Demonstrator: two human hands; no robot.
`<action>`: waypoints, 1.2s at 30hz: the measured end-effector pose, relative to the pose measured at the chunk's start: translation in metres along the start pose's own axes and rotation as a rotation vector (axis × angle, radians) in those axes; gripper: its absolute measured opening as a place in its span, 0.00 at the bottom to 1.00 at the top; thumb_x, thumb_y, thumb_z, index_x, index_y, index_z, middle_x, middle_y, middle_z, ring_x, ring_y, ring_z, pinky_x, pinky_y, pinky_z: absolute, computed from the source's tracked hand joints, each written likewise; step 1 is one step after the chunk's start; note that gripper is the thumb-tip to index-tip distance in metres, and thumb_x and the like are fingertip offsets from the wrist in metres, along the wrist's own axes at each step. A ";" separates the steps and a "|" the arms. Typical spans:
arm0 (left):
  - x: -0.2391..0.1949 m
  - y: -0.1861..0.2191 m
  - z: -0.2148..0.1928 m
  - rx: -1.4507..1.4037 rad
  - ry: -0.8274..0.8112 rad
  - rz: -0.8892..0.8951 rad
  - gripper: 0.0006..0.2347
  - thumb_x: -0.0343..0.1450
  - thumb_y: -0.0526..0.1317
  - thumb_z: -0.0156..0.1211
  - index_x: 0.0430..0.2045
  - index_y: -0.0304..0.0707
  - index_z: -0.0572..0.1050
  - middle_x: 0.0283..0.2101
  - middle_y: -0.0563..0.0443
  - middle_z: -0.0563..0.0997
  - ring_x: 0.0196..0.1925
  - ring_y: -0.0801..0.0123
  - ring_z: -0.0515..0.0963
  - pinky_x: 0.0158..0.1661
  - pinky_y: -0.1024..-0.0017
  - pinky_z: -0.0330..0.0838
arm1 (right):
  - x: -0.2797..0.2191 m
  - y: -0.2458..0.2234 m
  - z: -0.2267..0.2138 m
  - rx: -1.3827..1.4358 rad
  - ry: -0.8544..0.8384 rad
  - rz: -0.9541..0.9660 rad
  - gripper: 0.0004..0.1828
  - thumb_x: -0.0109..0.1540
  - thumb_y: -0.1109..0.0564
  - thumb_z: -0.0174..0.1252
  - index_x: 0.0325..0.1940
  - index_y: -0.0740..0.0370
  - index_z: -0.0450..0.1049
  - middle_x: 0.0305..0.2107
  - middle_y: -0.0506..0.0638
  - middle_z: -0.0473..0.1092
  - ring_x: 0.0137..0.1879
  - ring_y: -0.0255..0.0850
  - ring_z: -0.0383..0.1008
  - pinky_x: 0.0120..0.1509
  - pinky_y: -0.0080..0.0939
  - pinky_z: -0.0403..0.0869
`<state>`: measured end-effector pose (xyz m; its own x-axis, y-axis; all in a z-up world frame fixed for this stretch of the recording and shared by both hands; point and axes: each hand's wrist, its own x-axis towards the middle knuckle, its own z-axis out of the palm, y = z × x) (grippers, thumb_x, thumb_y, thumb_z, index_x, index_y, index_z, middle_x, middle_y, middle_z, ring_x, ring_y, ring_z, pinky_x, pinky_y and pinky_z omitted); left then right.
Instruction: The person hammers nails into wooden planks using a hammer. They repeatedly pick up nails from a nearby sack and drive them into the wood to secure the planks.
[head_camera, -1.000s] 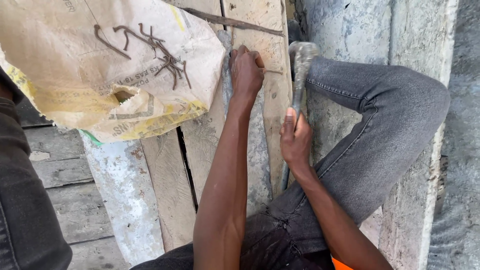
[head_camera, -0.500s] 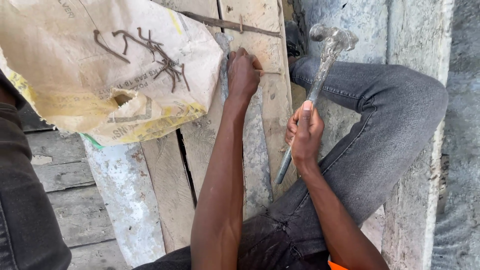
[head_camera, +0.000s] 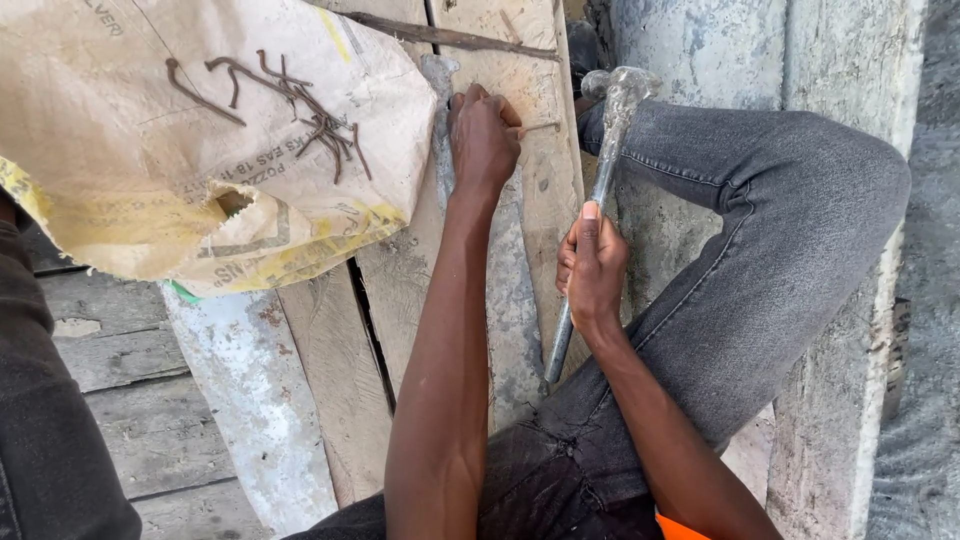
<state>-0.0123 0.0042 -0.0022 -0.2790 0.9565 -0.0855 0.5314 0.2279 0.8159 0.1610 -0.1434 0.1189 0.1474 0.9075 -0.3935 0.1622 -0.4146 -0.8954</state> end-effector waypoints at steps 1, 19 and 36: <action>0.000 0.001 -0.001 0.008 -0.004 -0.004 0.11 0.67 0.29 0.82 0.20 0.48 0.86 0.43 0.51 0.83 0.51 0.51 0.82 0.65 0.53 0.73 | 0.000 0.002 0.001 -0.020 -0.017 -0.006 0.28 0.82 0.31 0.48 0.38 0.50 0.66 0.20 0.39 0.61 0.19 0.30 0.57 0.19 0.36 0.61; 0.004 0.003 0.003 0.041 -0.022 -0.076 0.14 0.61 0.22 0.72 0.15 0.50 0.84 0.41 0.51 0.84 0.53 0.50 0.82 0.67 0.52 0.75 | -0.001 0.008 0.012 -0.266 -0.080 0.198 0.26 0.81 0.29 0.47 0.49 0.51 0.72 0.25 0.41 0.67 0.23 0.31 0.62 0.24 0.36 0.64; 0.004 0.002 0.008 0.125 0.000 -0.006 0.09 0.64 0.24 0.80 0.22 0.40 0.87 0.44 0.43 0.85 0.57 0.44 0.77 0.60 0.46 0.75 | -0.002 0.010 0.009 -0.221 -0.047 0.281 0.29 0.81 0.26 0.47 0.48 0.53 0.70 0.26 0.41 0.68 0.23 0.30 0.59 0.25 0.36 0.61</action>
<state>-0.0057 0.0098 -0.0059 -0.2829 0.9549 -0.0904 0.6255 0.2551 0.7373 0.1538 -0.1487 0.1090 0.1719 0.7559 -0.6317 0.3293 -0.6485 -0.6863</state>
